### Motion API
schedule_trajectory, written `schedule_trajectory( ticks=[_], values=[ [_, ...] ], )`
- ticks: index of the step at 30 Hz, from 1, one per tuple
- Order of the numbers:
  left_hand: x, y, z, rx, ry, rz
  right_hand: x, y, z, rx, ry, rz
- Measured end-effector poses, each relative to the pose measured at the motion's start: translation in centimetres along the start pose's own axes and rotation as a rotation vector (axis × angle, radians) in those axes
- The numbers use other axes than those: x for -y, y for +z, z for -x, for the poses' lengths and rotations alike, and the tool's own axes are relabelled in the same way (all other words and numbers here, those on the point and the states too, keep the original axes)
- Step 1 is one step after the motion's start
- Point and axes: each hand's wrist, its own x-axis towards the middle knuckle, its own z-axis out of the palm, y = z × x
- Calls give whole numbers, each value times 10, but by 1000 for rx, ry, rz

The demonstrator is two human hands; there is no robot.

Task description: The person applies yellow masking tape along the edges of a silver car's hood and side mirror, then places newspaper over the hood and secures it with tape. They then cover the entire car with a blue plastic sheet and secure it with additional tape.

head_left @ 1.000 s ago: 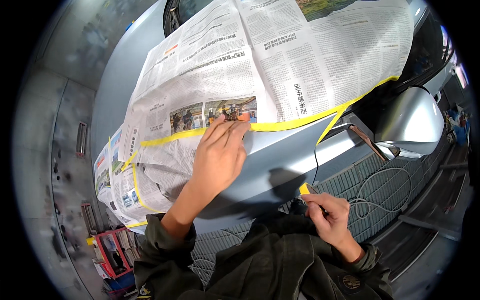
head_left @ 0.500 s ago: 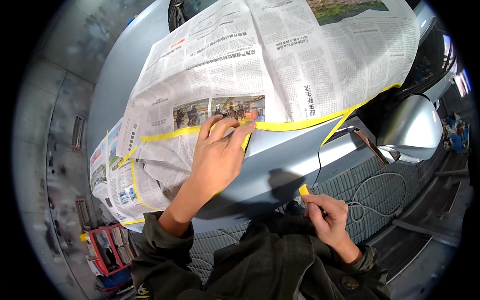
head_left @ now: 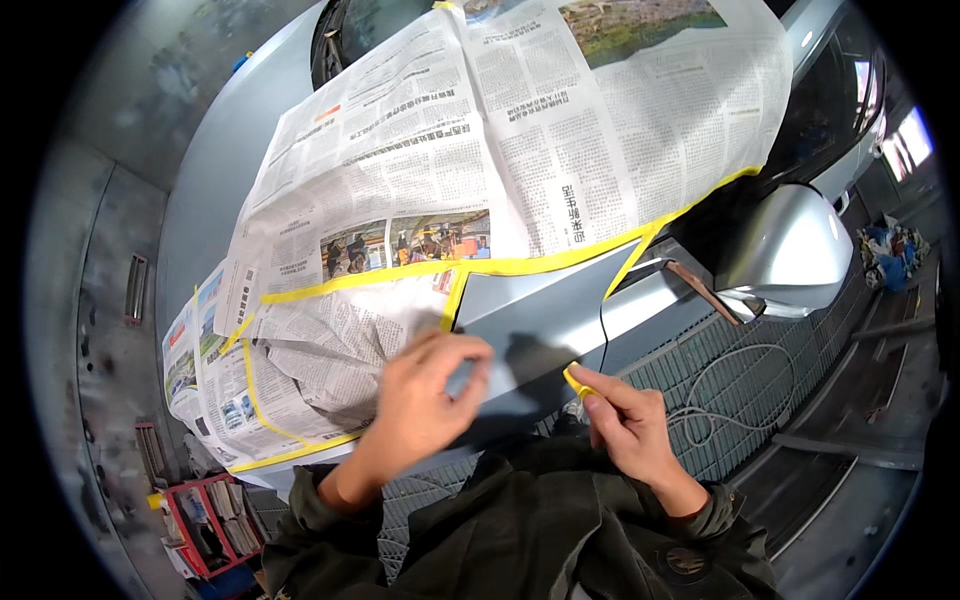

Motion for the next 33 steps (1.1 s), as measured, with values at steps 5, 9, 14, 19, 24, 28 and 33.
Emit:
schedule_trajectory(
  ticks=[5, 9, 14, 19, 24, 28, 33],
  values=[
    [-26, 29, 28, 221, -288, 704, 12, -2, -22, 286, -364, 449],
    [-18, 40, 50, 107, -475, 903, 29, 0, -42, 550, -549, 704],
    [-11, 45, 66, -218, -419, 735, 47, 7, -74, 803, -871, 875],
    [19, 67, 77, -860, -288, 405, 94, 5, -142, 739, -1379, 1381],
    [30, 92, 60, -1052, -163, 162, 91, 15, -185, 610, -1438, 1544],
    [34, 102, 54, -1107, -170, 151, 83, 22, -192, 568, -1466, 1493],
    [34, 105, 47, -1138, -181, 143, 76, 22, -195, 484, -1481, 1484]
  ],
)
